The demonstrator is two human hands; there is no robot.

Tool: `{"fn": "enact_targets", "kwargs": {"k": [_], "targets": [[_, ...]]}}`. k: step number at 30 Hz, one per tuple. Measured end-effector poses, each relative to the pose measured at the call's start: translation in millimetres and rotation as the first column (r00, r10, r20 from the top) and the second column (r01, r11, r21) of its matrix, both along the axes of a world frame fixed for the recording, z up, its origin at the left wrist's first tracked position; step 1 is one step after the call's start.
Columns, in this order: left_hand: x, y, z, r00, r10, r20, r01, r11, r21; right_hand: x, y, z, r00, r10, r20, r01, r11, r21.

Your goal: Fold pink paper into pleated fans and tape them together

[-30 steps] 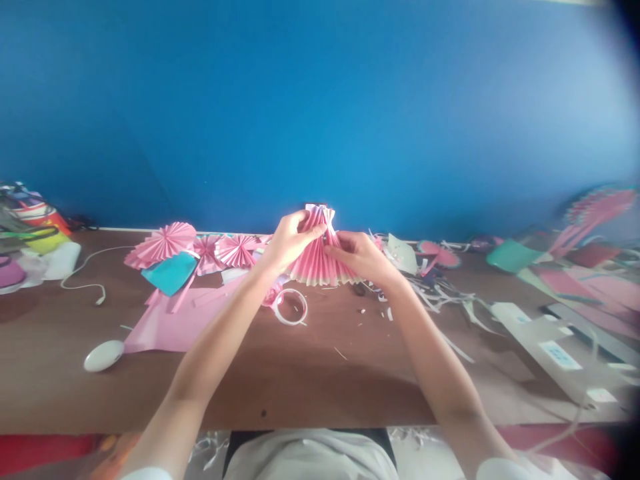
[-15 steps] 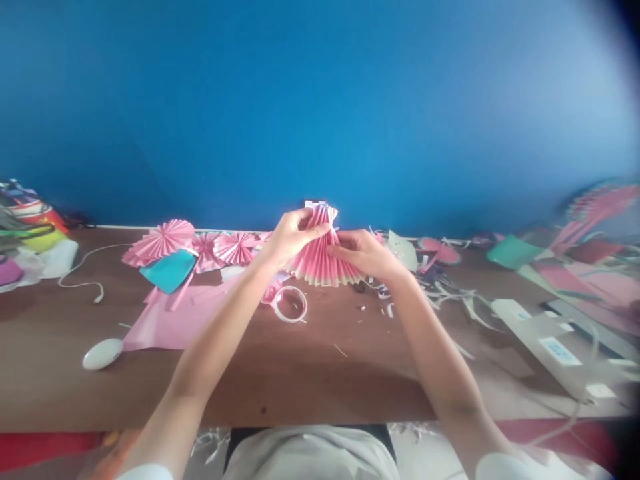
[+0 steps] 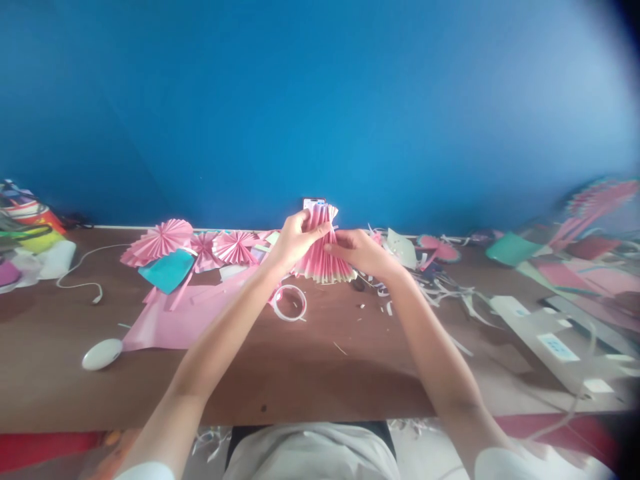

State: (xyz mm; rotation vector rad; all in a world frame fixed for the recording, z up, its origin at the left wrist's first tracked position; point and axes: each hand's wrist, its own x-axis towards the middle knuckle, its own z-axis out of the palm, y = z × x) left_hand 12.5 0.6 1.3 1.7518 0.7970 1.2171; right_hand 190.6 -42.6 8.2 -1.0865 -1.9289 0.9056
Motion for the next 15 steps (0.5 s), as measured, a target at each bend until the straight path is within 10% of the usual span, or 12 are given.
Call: {"fn": "enact_targets", "kwargs": {"k": [15], "targets": [[31, -9, -21.3, 0.97, -0.021, 0.244, 0.053, 0.99, -0.127, -7, 4, -10.2, 0.993, 0.023, 0.116, -0.028, 0.999, 0.043]]}}
